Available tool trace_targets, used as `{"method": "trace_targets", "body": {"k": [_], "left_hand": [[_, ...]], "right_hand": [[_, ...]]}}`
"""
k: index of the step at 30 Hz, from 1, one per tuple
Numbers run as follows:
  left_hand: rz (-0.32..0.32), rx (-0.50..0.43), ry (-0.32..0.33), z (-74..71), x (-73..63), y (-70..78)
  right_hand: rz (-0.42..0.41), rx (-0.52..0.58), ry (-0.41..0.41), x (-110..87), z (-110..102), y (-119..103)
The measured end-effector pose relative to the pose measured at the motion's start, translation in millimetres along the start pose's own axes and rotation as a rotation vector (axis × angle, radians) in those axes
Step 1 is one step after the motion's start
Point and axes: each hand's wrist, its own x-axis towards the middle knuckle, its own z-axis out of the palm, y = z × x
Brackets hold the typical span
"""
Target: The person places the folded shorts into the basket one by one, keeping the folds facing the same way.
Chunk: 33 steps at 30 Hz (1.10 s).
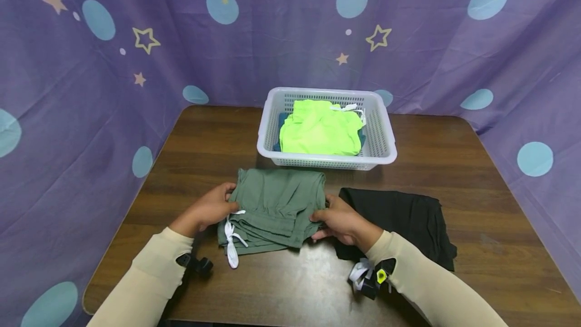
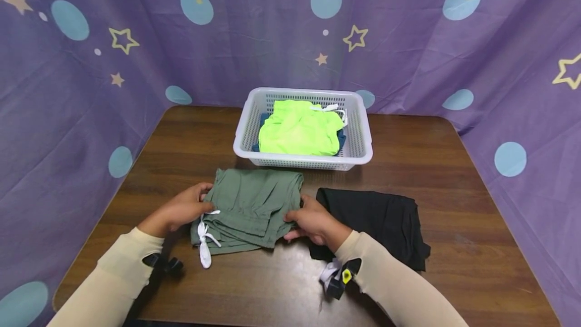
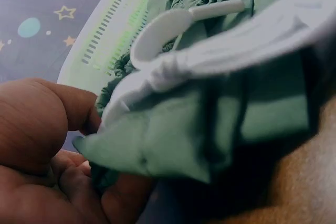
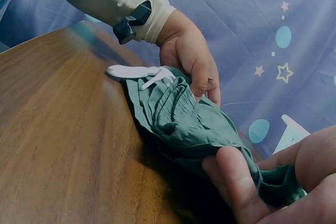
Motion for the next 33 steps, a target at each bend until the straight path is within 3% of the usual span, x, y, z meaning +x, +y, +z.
{"method": "trace_targets", "body": {"k": [7, 14, 19, 29, 33], "left_hand": [[0.026, 0.030, 0.043, 2.4, 0.3, -0.5], [0.054, -0.001, 0.043, 8.0, -0.1, -1.2], [0.071, -0.028, 0.048, 9.6, -2.0, -2.2], [0.168, -0.093, 0.051, 7.0, -9.0, 4.8], [0.199, -0.053, 0.044, 2.8, -15.8, 14.4]], "right_hand": [[-0.019, -0.025, 0.066, -0.7, -0.7, 0.6], [-0.065, -0.137, 0.088, 3.3, 1.6, 4.3], [-0.101, -0.144, 0.123, 2.0, 0.5, 6.8], [-0.189, -0.168, 0.067, -9.1, 0.4, 1.0], [-0.210, -0.190, 0.053, -17.3, 0.3, -6.3]]}}
